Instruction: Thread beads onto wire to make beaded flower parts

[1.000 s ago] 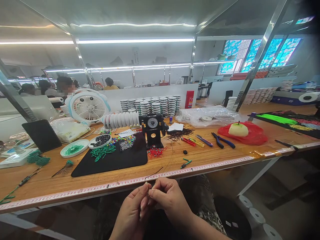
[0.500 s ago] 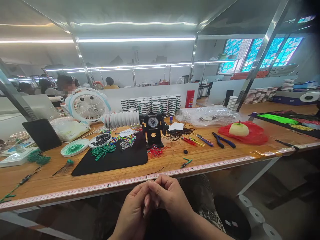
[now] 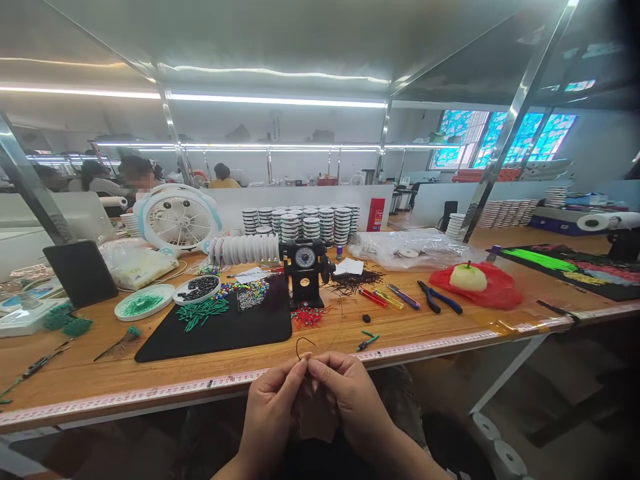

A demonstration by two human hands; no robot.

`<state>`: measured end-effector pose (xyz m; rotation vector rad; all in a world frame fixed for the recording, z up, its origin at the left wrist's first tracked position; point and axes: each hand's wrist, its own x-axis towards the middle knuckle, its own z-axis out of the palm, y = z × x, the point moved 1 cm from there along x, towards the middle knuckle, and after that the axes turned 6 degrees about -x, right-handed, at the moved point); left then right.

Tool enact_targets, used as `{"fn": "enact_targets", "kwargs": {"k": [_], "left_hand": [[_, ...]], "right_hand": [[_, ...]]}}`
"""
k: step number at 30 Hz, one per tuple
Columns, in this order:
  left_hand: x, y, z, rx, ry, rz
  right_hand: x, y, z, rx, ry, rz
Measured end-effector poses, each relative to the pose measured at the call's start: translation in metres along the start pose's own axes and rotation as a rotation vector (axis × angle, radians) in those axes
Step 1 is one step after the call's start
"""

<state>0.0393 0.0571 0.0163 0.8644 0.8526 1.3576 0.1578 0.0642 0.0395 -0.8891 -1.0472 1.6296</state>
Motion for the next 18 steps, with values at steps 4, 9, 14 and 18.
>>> {"fn": "enact_targets", "kwargs": {"k": [4,9,14,18], "left_hand": [[0.0,0.0,-0.004,-0.053,-0.039,-0.007],[0.003,0.008,-0.019,0.287,-0.132,0.237],[0.004,0.009,-0.034,0.573,-0.181,0.536],[0.004,0.01,-0.034,0.538,-0.127,0.358]], "right_hand": [[-0.001,-0.004,0.002,-0.113,0.018,-0.061],[0.001,-0.005,-0.005,-0.38,0.029,-0.146],[0.003,0.0,-0.01,-0.55,0.016,-0.222],[0.002,-0.002,-0.01,-0.66,0.026,-0.272]]}}
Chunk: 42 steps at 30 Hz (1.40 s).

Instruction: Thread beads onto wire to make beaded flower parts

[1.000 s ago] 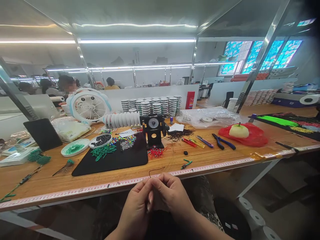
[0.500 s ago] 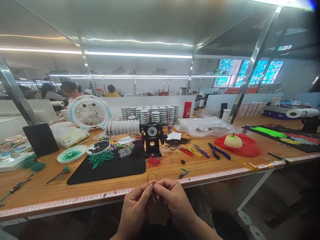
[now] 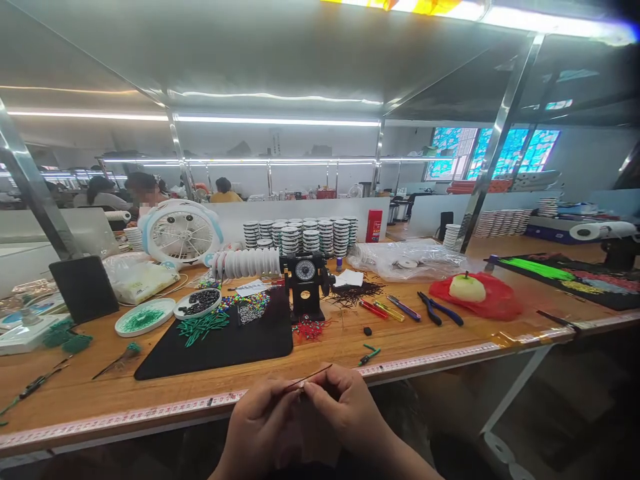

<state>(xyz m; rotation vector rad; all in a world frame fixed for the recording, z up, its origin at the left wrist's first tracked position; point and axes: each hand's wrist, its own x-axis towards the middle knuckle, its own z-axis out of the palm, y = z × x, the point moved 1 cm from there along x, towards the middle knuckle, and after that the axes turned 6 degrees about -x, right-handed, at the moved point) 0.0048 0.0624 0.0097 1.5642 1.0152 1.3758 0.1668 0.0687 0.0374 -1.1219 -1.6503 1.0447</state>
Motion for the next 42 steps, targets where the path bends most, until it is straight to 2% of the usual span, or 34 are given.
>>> {"fn": "enact_targets", "kwargs": {"k": [7,10,16,21,24,29,36,42], "left_hand": [[0.014,0.022,-0.006,-0.202,-0.137,-0.427],[0.017,0.025,-0.009,-0.267,-0.172,-0.515],[0.018,0.03,-0.002,-0.258,-0.122,-0.643],[0.024,0.038,-0.005,-0.267,-0.118,-0.636],[0.03,0.039,-0.007,-0.225,-0.114,-0.637],[0.04,0.035,-0.001,-0.236,-0.187,-0.649],[0.047,0.028,-0.005,-0.241,-0.126,-0.64],[0.045,0.022,0.0,-0.124,-0.177,-0.573]], "right_hand": [[0.006,-0.002,-0.008,-0.215,-0.052,-0.111],[0.006,-0.001,-0.009,-0.262,-0.049,-0.105],[0.009,-0.002,-0.003,-0.334,-0.013,-0.064],[0.011,-0.002,-0.012,-0.253,-0.049,-0.072],[0.012,-0.001,-0.018,-0.23,-0.019,-0.058],[0.015,-0.001,-0.015,-0.227,0.004,-0.073],[0.015,0.008,-0.026,-0.144,-0.03,-0.022],[0.017,0.005,-0.023,-0.129,-0.017,-0.04]]}}
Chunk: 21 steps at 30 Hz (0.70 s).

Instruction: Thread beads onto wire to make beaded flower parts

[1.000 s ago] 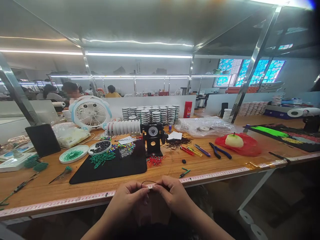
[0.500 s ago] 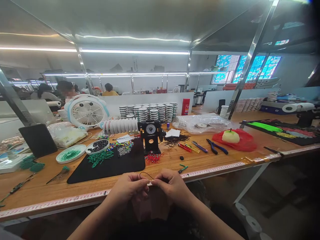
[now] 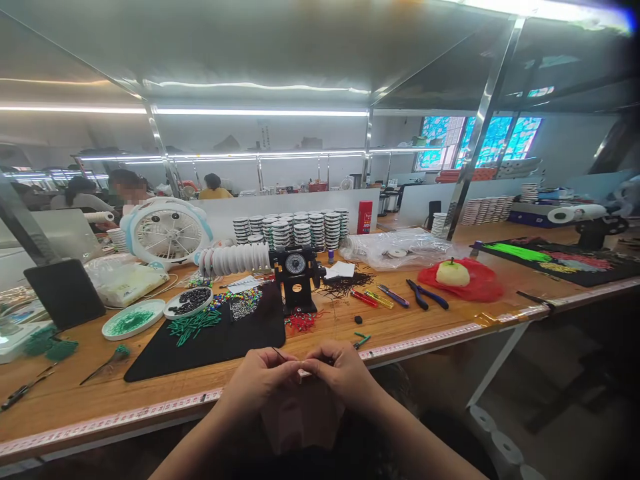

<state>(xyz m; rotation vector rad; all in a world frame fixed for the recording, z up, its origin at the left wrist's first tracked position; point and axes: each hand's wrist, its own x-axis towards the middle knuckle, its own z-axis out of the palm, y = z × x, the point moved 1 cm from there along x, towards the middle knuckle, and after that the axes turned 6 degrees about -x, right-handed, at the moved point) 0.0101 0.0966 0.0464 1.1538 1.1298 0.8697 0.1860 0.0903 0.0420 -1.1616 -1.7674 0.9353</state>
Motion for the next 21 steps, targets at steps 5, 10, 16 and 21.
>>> {"fn": "enact_targets", "kwargs": {"k": [5,10,16,21], "left_hand": [[-0.004,-0.004,0.003,-0.066,0.063,0.077],[-0.012,0.001,0.011,-0.002,0.047,0.099],[-0.013,-0.001,0.009,0.086,0.075,0.15],[-0.006,-0.005,0.018,0.063,0.05,0.136]], "right_hand": [[-0.003,0.0,-0.004,-0.096,0.032,-0.032],[-0.001,0.003,-0.002,-0.146,0.077,-0.1],[-0.002,0.003,-0.008,-0.193,0.047,-0.026],[0.0,0.002,-0.011,-0.21,0.09,-0.066]]}}
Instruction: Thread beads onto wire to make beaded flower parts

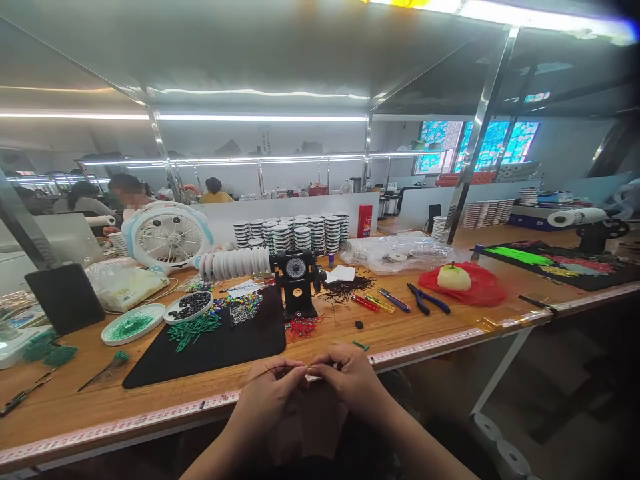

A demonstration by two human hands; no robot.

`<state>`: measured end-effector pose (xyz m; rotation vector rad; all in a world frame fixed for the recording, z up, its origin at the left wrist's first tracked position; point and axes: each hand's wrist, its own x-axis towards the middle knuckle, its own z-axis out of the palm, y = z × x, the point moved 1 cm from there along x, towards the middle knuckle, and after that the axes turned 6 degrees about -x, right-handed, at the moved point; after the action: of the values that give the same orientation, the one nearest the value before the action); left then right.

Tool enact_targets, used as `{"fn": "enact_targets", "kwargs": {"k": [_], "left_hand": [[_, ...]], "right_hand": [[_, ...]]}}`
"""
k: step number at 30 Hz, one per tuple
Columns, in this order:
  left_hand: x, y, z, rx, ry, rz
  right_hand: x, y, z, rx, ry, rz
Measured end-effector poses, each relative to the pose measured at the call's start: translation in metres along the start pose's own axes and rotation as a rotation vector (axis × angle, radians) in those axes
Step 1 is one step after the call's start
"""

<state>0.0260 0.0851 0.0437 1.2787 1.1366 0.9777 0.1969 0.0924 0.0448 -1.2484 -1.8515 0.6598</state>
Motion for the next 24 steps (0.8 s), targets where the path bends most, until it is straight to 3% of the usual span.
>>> {"fn": "enact_targets", "kwargs": {"k": [6,13,18,24], "left_hand": [[0.01,0.01,0.005,0.094,0.022,0.08],[0.023,0.0,0.008,0.102,-0.009,0.12],[0.02,0.002,0.007,0.14,0.019,0.151],[0.015,0.002,0.006,0.292,-0.018,0.282]], "right_hand": [[0.001,0.007,-0.003,0.027,0.036,0.063],[0.002,0.01,-0.001,0.014,0.041,0.057],[0.0,0.014,-0.005,0.003,0.029,0.044],[-0.001,0.014,0.001,0.002,0.067,0.022]]}}
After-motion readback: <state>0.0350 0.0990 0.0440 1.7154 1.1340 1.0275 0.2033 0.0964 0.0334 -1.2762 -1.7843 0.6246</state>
